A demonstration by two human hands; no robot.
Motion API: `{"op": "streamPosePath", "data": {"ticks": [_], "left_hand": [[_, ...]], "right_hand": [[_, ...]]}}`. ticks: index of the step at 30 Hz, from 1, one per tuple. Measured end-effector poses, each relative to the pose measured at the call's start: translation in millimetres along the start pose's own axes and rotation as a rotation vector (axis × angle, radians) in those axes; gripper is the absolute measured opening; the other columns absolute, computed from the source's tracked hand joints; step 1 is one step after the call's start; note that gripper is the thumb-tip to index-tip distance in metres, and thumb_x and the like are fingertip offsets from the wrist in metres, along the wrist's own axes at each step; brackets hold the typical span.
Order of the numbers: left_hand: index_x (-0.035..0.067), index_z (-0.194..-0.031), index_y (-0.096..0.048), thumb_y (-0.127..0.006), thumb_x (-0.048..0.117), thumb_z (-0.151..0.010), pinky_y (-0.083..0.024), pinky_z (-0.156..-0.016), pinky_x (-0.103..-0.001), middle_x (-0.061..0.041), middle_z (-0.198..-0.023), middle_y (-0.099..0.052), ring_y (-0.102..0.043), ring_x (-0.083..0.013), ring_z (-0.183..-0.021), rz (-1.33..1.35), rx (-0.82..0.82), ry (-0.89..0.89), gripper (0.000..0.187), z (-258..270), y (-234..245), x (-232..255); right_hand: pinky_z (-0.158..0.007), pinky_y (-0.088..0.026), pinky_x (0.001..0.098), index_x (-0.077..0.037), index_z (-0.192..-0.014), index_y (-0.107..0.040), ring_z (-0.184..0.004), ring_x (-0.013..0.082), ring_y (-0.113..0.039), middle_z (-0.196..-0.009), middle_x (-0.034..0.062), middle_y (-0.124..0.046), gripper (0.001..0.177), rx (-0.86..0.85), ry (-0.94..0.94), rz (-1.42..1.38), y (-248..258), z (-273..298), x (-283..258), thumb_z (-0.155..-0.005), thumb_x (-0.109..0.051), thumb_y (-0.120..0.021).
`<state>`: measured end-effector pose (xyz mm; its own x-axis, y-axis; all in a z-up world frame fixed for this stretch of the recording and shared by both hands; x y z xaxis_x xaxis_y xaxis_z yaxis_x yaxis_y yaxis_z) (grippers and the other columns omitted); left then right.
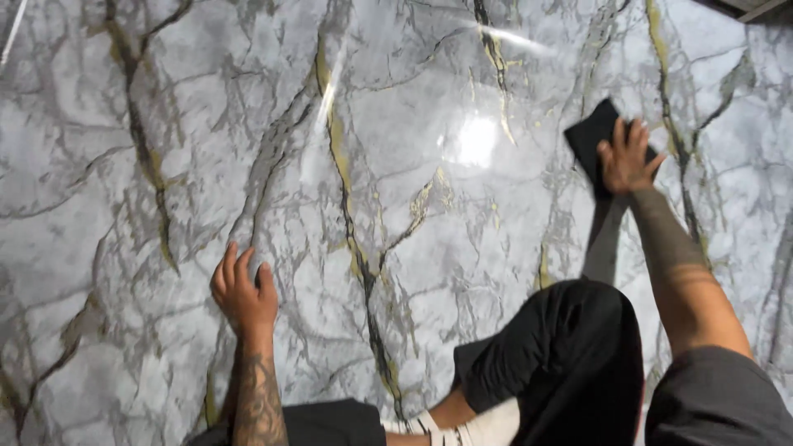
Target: The person sits cross-legged on a marble-patterned floor and wipes the surface with a black cloth. They repeatedly rub the floor in front of them, occasionally folding the cloth and shifting position slightly while continuing to wipe.
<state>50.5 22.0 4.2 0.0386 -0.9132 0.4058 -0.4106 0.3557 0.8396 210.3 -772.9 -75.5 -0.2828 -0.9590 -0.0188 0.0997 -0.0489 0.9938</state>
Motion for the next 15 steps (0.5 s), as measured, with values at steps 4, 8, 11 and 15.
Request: {"op": "streamPosePath", "data": {"ticks": [4,8,11,15], "left_hand": [[0.02,-0.133,-0.068,-0.066,0.035,-0.095,-0.042,-0.099,-0.052,-0.004,-0.152,-0.057,-0.051,-0.029,-0.137,-0.041,0.027,0.021,0.041,6,-2,-5],[0.015,-0.133,-0.066,-0.07,0.03,-0.088,-0.045,-0.094,-0.062,-0.013,-0.151,-0.056,-0.05,-0.0379,-0.138,-0.015,-0.063,0.032,0.048,12,-2,-1],[0.018,-0.134,-0.066,-0.071,0.033,-0.086,-0.045,-0.097,-0.064,-0.012,-0.153,-0.054,-0.047,-0.0375,-0.141,0.009,-0.12,0.043,0.05,23,-20,-13],[0.019,-0.127,-0.071,-0.071,0.037,-0.086,-0.046,-0.102,-0.06,-0.009,-0.15,-0.057,-0.049,-0.0353,-0.141,0.064,-0.167,0.03,0.045,30,-19,-14]], "right_hand": [[-0.103,-0.013,0.0833,-0.041,-0.163,-0.013,-0.15,0.0257,-0.005,-0.172,0.0098,-0.014,0.067,0.195,0.011,0.188,-63,88,-16,-0.101,-0.067,-0.009],[-0.101,-0.03,0.0806,-0.043,-0.166,-0.011,-0.156,0.0343,-0.024,-0.171,0.0102,-0.022,0.095,0.132,0.246,0.36,-100,166,-69,-0.084,-0.077,-0.043],[-0.113,-0.02,0.0779,-0.046,-0.164,0.005,-0.16,0.0321,-0.007,-0.176,0.0044,0.001,0.102,-0.283,0.21,0.41,-109,216,-122,-0.083,-0.086,-0.04],[-0.106,-0.025,0.0834,-0.039,-0.164,-0.02,-0.154,0.0422,-0.028,-0.173,0.0128,-0.022,0.117,0.15,0.489,0.243,-92,327,-224,-0.062,-0.08,-0.062]]}}
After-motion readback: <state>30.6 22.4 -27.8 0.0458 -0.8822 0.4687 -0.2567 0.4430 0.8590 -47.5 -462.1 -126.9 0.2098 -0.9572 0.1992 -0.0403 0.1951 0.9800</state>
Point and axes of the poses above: each hand's wrist, its own z-axis away from the middle knuckle, its own y-axis out of the back of the hand, x = y × z, the point moved 6 cm from there along -z, towards the middle knuckle
